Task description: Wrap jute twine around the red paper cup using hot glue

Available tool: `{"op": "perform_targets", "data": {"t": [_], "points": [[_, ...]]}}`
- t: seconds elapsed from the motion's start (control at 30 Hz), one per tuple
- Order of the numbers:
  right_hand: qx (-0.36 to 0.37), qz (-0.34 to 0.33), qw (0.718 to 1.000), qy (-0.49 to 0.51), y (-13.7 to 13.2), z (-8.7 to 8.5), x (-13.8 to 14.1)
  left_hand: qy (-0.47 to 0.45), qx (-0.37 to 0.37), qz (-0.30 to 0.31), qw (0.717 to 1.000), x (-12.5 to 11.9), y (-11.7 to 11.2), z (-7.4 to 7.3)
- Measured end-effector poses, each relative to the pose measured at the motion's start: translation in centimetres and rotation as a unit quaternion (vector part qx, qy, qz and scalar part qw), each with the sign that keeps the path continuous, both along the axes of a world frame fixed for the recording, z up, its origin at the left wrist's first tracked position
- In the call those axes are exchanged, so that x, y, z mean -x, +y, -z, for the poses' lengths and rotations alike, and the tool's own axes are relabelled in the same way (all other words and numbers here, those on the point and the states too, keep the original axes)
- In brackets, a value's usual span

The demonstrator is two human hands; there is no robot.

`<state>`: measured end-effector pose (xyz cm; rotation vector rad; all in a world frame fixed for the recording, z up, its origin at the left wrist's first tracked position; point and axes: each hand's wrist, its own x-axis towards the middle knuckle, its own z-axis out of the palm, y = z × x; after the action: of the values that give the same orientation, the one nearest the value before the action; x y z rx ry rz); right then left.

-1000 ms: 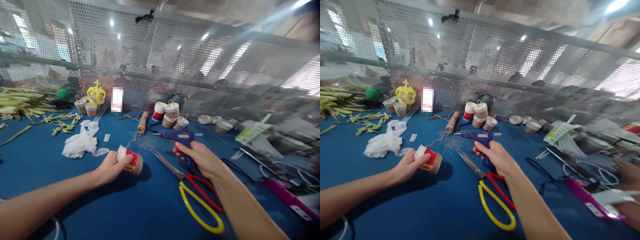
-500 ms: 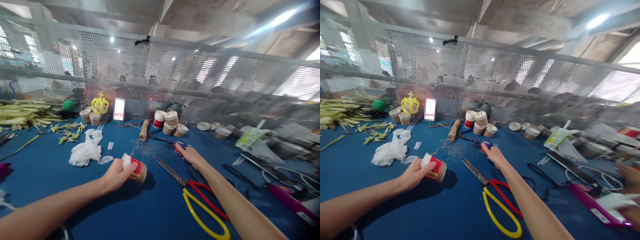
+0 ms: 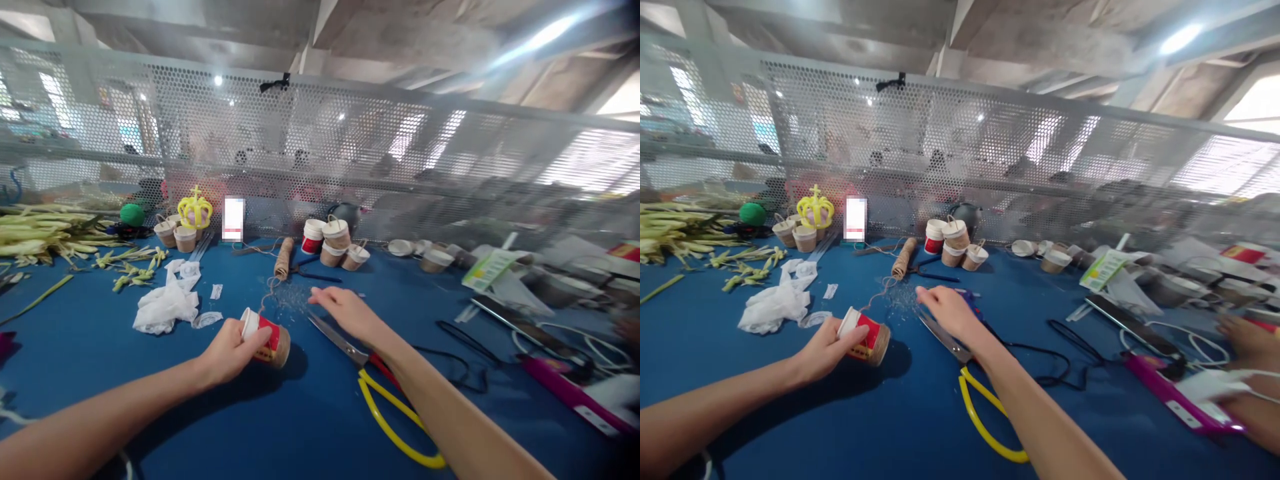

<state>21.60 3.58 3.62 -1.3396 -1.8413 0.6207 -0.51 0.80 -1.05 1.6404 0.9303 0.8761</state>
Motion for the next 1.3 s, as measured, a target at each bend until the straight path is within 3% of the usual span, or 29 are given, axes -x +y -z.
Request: {"op": "perform_targets", "data": {"t": [0.1, 0.27, 0.5, 0.67, 0.9, 1.3], "points": [[0.104, -0.060, 0.992, -0.023, -1.3, 0.0, 3.2, 0.020, -0.034, 0.018, 0.999, 0.0, -0.3, 0.0], [0.165, -0.149, 0.972, 0.069, -2.6, 0.2, 6.3, 0.086, -0.110, 0.034, 0.990, 0.1, -0.7, 0.0], [0.181, -0.098, 0.960, 0.190, -4.0, 0.2, 7.4, 0.119, -0.126, 0.057, 0.983, 0.2, -0.9, 0.0], [0.116, -0.083, 0.973, 0.179, -4.4, 0.5, 6.9, 0.085, -0.062, 0.061, 0.993, 0.2, -0.9, -0.1], [0.101, -0.033, 0.970, 0.216, -4.7, 0.2, 5.8, -0.015, 0.092, 0.031, 0.995, 0.0, -0.8, -0.6], [0.058, -0.014, 0.985, 0.162, -4.4, 0.6, 5.1, -0.038, 0.149, 0.015, 0.988, 0.0, -0.9, -1.0]]}}
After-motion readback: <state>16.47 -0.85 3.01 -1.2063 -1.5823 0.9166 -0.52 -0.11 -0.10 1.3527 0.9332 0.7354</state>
